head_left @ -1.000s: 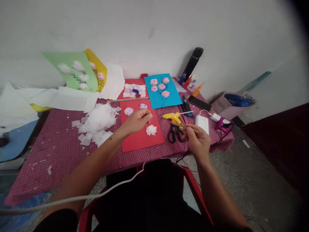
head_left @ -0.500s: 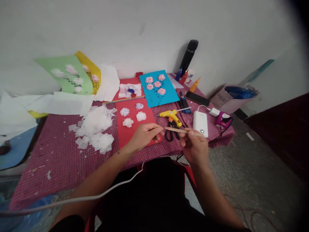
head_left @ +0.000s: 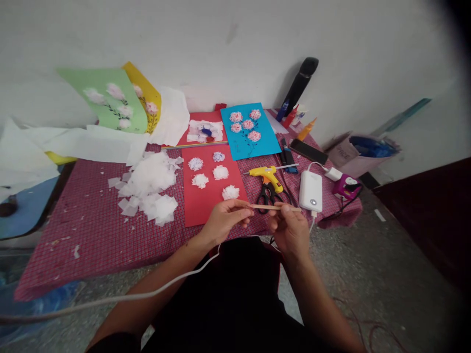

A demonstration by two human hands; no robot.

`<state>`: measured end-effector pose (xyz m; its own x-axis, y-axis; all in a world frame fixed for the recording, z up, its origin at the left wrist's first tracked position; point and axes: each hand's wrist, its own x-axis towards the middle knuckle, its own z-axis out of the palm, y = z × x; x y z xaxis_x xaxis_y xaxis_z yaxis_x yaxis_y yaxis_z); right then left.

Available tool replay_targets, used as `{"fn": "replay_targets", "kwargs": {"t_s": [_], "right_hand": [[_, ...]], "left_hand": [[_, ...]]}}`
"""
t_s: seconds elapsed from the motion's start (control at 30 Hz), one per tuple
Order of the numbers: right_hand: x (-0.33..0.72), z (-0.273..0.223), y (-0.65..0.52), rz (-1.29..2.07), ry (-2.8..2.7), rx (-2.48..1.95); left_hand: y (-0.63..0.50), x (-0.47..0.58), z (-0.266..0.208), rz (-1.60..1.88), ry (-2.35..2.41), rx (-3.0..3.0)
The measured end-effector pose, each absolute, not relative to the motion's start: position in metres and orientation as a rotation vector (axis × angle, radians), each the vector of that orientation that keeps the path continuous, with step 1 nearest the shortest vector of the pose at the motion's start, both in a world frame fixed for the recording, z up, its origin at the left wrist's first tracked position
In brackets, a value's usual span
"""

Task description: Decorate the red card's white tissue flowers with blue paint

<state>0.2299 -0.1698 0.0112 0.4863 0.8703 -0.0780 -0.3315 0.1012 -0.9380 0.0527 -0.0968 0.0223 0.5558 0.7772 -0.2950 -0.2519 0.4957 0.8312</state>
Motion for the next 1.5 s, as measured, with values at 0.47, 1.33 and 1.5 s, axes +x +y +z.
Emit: {"fn": "replay_targets", "kwargs": {"t_s": [0.47, 1.33, 1.5], "right_hand": [[0.249, 0.011, -0.184, 0.882, -0.439, -1.244], [0.241, -0.004, -0.153, 0.452, -1.233, -1.51], [0.234, -0.002, -0.136, 0.186, -1.623, -1.409]], "left_hand": [[-0.138, 0.02, 0.025, 0.496, 0.829, 1.385], [-0.115, -0.075, 0.026, 0.794, 1.127, 1.437], [-0.114, -0.069, 0.023, 0.748, 1.178, 1.501]]}}
